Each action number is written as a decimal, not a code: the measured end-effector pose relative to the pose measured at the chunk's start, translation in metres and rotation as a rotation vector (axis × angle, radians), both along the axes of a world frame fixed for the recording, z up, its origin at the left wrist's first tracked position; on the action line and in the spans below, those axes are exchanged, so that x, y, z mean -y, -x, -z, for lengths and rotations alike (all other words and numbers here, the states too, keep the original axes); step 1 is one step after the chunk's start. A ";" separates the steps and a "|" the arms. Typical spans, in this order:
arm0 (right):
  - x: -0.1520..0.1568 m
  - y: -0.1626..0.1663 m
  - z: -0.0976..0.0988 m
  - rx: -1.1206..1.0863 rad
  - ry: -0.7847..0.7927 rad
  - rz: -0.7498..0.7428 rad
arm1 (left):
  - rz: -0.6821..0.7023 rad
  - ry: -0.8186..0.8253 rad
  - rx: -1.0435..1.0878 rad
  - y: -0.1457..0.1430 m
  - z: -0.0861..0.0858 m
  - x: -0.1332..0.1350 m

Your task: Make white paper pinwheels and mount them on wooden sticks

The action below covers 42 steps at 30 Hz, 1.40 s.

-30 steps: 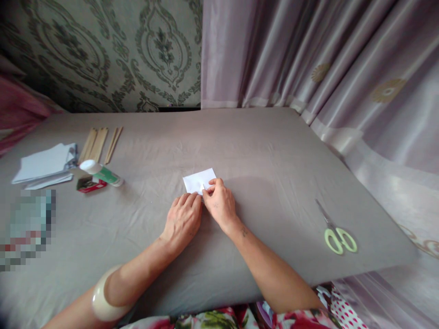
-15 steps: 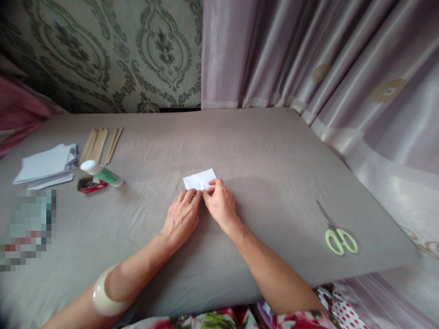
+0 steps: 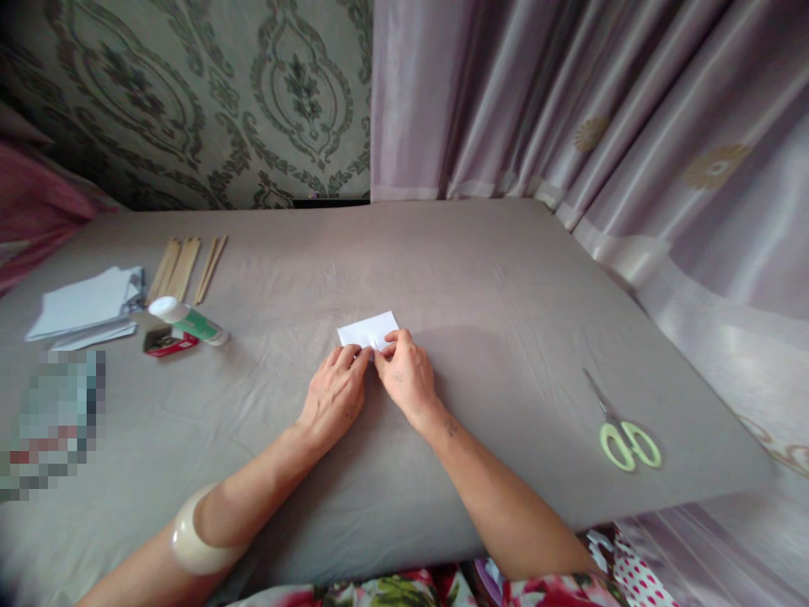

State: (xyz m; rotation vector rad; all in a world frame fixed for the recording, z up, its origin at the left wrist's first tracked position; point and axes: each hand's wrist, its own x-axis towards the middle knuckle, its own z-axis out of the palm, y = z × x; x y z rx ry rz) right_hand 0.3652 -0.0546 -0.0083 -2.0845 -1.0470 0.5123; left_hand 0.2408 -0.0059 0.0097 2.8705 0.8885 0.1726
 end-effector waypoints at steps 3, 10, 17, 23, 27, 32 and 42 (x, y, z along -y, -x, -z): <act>0.000 0.000 -0.001 0.005 0.010 0.007 | 0.002 0.007 0.009 0.000 0.002 -0.003; -0.001 0.001 -0.002 0.012 0.020 0.009 | 0.006 0.014 0.025 -0.002 0.006 -0.010; -0.002 0.001 -0.001 0.016 0.036 0.011 | -0.002 0.018 0.020 -0.003 0.005 -0.011; -0.002 0.001 -0.002 0.026 0.033 0.008 | 0.000 0.011 0.011 -0.003 0.004 -0.011; -0.002 0.001 -0.002 0.020 0.034 0.008 | 0.002 0.011 0.017 -0.004 0.004 -0.011; -0.002 0.001 -0.003 0.027 0.036 0.005 | 0.005 0.016 0.003 -0.004 0.002 -0.010; -0.002 -0.001 -0.003 0.011 0.017 -0.010 | 0.002 -0.004 -0.002 -0.003 0.003 -0.009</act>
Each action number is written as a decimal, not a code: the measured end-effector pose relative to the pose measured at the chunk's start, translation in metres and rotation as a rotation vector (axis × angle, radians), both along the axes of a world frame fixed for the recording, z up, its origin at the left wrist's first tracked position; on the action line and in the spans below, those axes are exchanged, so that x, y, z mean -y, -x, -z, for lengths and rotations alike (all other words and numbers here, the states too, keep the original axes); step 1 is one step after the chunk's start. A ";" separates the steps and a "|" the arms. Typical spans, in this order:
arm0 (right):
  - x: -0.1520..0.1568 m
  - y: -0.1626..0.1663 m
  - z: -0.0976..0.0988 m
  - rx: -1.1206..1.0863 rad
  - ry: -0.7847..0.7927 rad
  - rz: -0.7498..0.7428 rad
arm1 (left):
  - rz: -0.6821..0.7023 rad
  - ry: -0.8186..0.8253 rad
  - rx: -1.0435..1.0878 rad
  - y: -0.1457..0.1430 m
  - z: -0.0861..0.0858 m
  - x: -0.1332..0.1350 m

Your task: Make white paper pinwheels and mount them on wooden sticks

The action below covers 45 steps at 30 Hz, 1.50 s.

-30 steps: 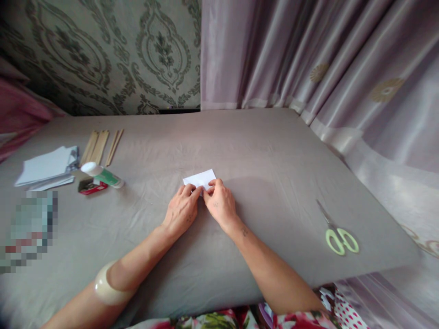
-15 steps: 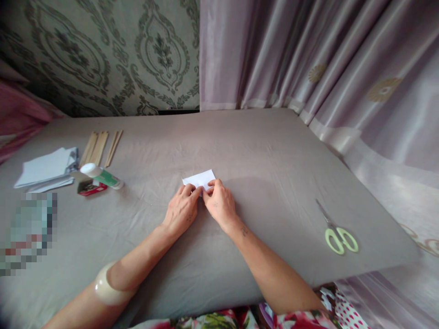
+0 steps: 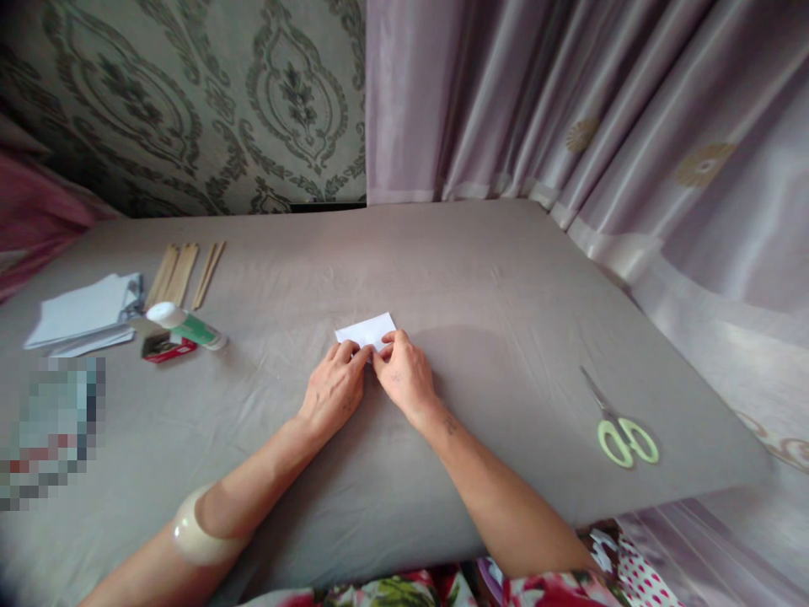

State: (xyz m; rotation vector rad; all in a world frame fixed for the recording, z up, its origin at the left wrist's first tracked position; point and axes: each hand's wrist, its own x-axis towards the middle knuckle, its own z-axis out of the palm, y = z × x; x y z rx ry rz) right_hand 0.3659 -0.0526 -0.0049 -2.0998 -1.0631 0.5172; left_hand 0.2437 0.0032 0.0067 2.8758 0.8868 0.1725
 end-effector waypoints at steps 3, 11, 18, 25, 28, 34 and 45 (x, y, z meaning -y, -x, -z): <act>0.000 -0.001 0.001 -0.001 -0.006 -0.005 | -0.004 -0.010 0.005 0.000 0.000 0.000; 0.000 -0.003 0.002 -0.007 -0.015 -0.012 | -0.068 0.021 0.107 0.000 0.003 -0.002; 0.000 -0.003 -0.001 -0.002 -0.013 -0.021 | -0.183 0.095 0.168 0.000 -0.002 -0.002; 0.000 -0.005 0.000 -0.014 -0.013 -0.030 | -0.215 0.103 0.133 -0.001 -0.007 0.000; -0.001 -0.006 -0.001 -0.015 -0.014 -0.039 | -0.196 0.095 0.131 -0.001 -0.006 0.000; -0.001 -0.007 -0.002 -0.022 -0.007 -0.059 | -0.158 0.082 0.097 0.000 -0.004 0.000; -0.002 -0.008 -0.007 -0.036 0.020 -0.080 | -0.135 0.073 0.061 -0.002 -0.005 0.000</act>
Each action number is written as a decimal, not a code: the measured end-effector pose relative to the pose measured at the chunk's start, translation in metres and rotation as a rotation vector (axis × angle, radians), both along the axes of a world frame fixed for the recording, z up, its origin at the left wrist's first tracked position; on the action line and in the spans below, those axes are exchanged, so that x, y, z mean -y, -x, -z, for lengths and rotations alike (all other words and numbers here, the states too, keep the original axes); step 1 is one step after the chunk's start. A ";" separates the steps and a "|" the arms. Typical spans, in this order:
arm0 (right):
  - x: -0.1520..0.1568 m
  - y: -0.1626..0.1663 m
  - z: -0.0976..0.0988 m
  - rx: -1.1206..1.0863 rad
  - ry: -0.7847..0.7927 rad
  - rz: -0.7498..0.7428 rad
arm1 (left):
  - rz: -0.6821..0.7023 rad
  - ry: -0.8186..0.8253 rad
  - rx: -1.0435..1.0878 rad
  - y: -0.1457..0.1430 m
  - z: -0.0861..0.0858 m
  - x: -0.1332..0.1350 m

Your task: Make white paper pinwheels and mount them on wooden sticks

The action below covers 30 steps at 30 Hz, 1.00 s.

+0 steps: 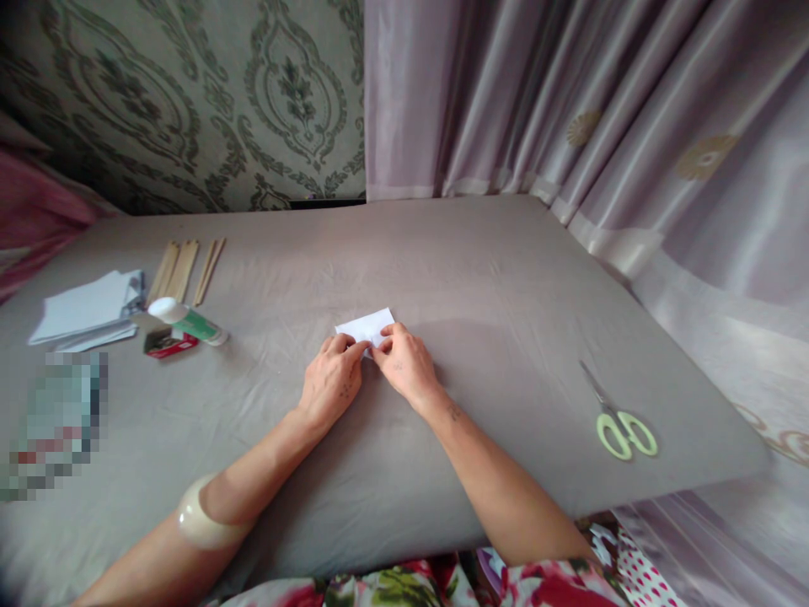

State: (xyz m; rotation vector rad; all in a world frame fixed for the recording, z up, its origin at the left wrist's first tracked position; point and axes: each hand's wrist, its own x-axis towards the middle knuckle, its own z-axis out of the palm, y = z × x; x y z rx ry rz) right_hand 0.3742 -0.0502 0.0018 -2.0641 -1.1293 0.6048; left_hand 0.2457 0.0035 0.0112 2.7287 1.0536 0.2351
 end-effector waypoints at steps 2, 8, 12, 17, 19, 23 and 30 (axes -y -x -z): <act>0.000 0.000 0.001 0.001 0.003 -0.002 | 0.005 -0.004 -0.011 0.000 0.000 0.000; -0.001 -0.001 0.002 -0.006 0.008 -0.004 | 0.012 -0.008 -0.032 0.000 0.001 0.000; -0.001 -0.001 0.003 -0.001 -0.004 -0.002 | 0.020 -0.015 -0.035 -0.001 0.001 0.000; -0.001 -0.001 0.005 0.005 -0.005 -0.001 | 0.031 -0.027 -0.063 -0.001 0.001 0.000; -0.001 -0.001 0.006 0.002 -0.009 -0.001 | 0.037 -0.033 -0.068 -0.002 0.001 -0.001; -0.002 -0.008 0.007 -0.133 -0.077 0.004 | 0.048 -0.049 -0.071 -0.003 0.003 -0.003; 0.003 -0.035 0.008 -0.273 -0.234 0.264 | 0.063 -0.094 -0.049 -0.003 0.005 -0.009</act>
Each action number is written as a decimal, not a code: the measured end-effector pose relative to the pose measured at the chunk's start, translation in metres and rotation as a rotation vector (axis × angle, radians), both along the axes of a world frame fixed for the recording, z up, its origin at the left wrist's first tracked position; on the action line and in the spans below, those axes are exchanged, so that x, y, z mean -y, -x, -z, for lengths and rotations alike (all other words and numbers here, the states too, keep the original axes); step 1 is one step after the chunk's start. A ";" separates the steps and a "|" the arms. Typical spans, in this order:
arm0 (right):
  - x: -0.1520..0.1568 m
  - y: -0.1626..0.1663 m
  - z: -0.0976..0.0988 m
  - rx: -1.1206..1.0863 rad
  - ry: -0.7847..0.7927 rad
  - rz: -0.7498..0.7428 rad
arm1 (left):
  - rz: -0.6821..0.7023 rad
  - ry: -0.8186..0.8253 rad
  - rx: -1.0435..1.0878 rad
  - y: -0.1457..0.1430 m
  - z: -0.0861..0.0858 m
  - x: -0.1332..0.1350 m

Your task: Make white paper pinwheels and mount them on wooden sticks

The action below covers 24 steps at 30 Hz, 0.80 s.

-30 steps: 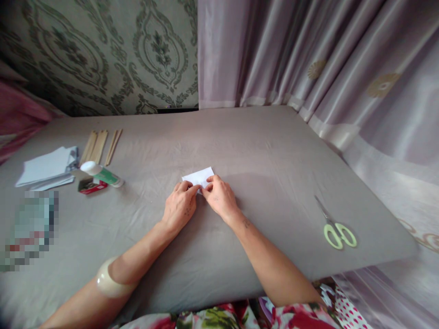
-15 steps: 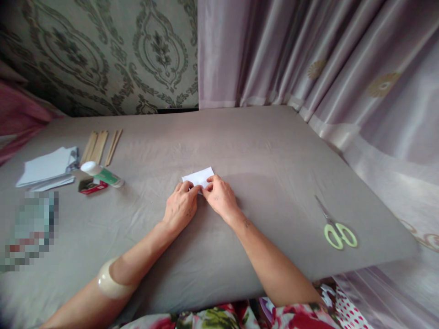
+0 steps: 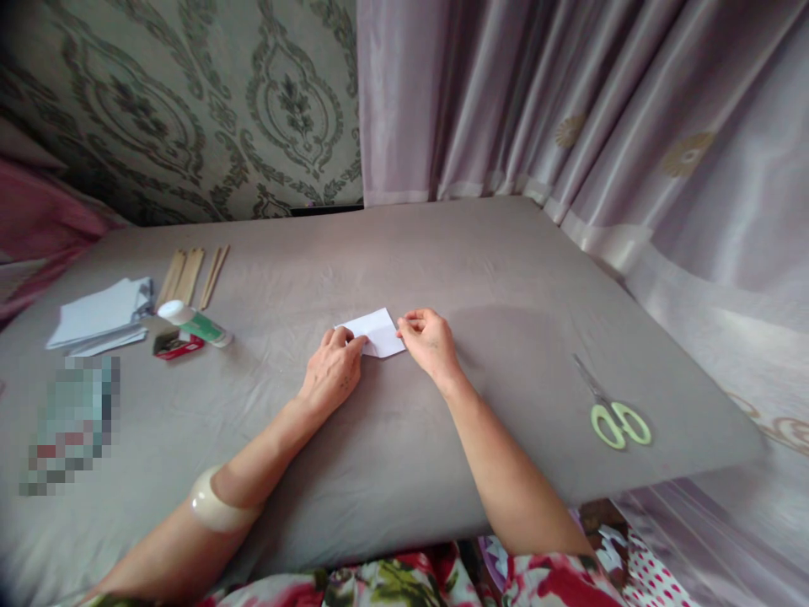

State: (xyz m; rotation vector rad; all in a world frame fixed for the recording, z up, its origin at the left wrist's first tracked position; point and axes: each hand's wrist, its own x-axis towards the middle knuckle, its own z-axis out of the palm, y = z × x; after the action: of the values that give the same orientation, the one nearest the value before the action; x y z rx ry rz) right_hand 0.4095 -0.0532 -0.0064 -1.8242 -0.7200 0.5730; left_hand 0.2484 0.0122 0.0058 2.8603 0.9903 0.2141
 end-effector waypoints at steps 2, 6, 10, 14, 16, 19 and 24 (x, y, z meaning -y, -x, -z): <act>0.001 0.000 0.003 0.012 -0.001 0.004 | 0.008 -0.026 -0.007 0.000 -0.001 -0.001; 0.001 0.004 0.007 0.113 -0.025 -0.007 | 0.033 -0.080 -0.024 -0.003 -0.002 -0.003; 0.001 0.002 0.010 0.242 0.007 0.004 | 0.051 -0.074 0.041 -0.005 0.000 -0.008; 0.002 -0.003 0.013 0.301 0.038 0.000 | 0.026 0.015 0.162 -0.003 0.005 -0.016; 0.003 -0.004 0.014 0.306 0.037 -0.011 | 0.029 0.048 0.231 -0.002 0.008 -0.020; 0.003 -0.004 0.014 0.330 0.037 -0.021 | 0.041 0.049 0.334 0.001 0.008 -0.023; 0.005 -0.002 0.013 0.343 0.041 -0.035 | -0.003 0.033 0.369 0.005 -0.001 -0.022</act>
State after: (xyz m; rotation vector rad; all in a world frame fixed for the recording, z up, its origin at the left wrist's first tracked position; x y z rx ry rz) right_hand 0.4119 -0.0577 -0.0199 -1.9748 -0.9761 0.2997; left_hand 0.2433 0.0338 0.0067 2.6498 0.9102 0.6890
